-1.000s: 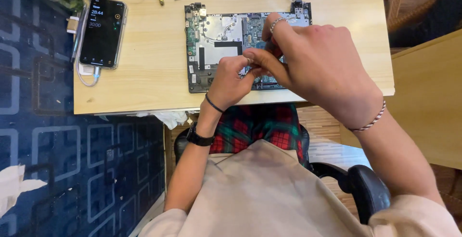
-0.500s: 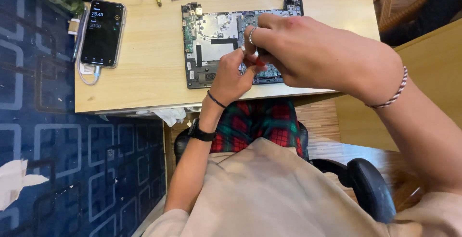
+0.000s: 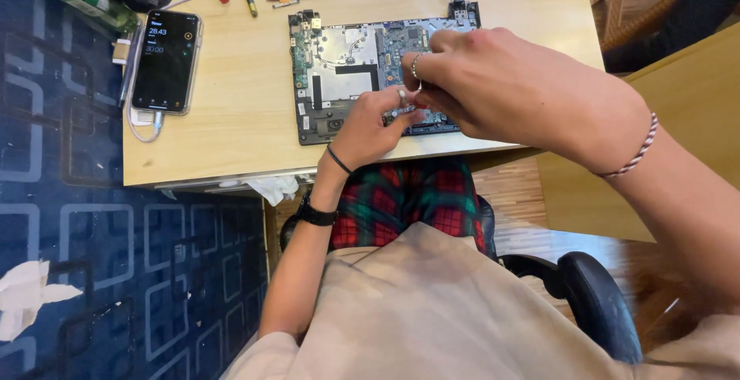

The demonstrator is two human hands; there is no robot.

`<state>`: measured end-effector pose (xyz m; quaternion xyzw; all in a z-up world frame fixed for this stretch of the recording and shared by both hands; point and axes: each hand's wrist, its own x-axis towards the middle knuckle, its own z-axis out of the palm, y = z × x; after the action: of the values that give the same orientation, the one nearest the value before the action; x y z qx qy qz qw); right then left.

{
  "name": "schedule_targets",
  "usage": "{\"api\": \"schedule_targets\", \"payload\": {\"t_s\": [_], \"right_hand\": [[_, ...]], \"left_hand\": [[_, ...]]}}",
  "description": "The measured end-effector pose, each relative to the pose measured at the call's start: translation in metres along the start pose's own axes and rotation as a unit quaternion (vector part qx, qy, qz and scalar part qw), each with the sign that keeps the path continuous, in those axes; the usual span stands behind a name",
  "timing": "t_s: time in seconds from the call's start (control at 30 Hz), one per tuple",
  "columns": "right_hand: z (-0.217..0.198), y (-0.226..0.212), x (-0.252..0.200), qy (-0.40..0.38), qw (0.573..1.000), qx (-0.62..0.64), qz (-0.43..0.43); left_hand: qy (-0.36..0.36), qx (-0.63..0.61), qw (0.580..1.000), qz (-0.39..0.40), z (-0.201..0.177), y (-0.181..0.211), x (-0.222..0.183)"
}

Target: Disassembling a laptop by removing the back cover and unscrewing internal components like the heatsink.

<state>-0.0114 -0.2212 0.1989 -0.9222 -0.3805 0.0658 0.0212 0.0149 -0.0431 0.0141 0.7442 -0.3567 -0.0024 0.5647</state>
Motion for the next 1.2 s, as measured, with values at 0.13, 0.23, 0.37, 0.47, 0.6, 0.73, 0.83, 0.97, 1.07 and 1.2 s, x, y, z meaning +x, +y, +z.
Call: {"api": "schedule_targets", "payload": {"t_s": [0.13, 0.23, 0.37, 0.47, 0.6, 0.73, 0.83, 0.97, 1.07, 1.2], "right_hand": [[-0.002, 0.0, 0.0, -0.02, 0.998, 0.042, -0.034], [-0.004, 0.002, 0.002, -0.047, 0.998, 0.043, 0.005], [-0.004, 0.009, 0.007, -0.027, 0.996, -0.033, 0.074], [-0.002, 0.016, 0.01, -0.025, 0.999, -0.022, 0.037], [-0.005, 0.028, 0.008, -0.078, 0.994, -0.061, -0.039], [0.008, 0.043, 0.006, 0.009, 0.982, -0.164, -0.095], [-0.009, 0.028, 0.006, -0.01, 0.997, 0.046, -0.068], [-0.006, 0.004, 0.014, -0.02, 0.999, 0.05, -0.007], [-0.002, 0.001, 0.017, 0.003, 1.0, -0.023, 0.003], [-0.014, 0.006, 0.016, -0.023, 1.0, -0.016, 0.015]], "left_hand": [[-0.007, -0.009, 1.0, -0.024, -0.001, 0.009, 0.002], [0.014, -0.021, 0.999, -0.031, 0.001, 0.01, 0.005], [0.03, -0.006, 1.0, -0.006, 0.005, 0.007, 0.01], [0.032, -0.012, 0.999, -0.029, 0.004, 0.007, 0.011], [0.041, -0.025, 0.995, -0.091, 0.004, 0.011, 0.015], [0.026, -0.046, 0.995, -0.089, 0.004, 0.017, 0.017], [0.043, 0.021, 0.997, -0.059, 0.007, -0.004, 0.015], [0.097, 0.106, 0.989, -0.039, 0.014, -0.034, 0.001], [0.07, 0.095, 0.991, -0.069, 0.003, -0.012, -0.001], [0.021, 0.022, 0.999, -0.029, -0.009, 0.002, -0.001]]}}
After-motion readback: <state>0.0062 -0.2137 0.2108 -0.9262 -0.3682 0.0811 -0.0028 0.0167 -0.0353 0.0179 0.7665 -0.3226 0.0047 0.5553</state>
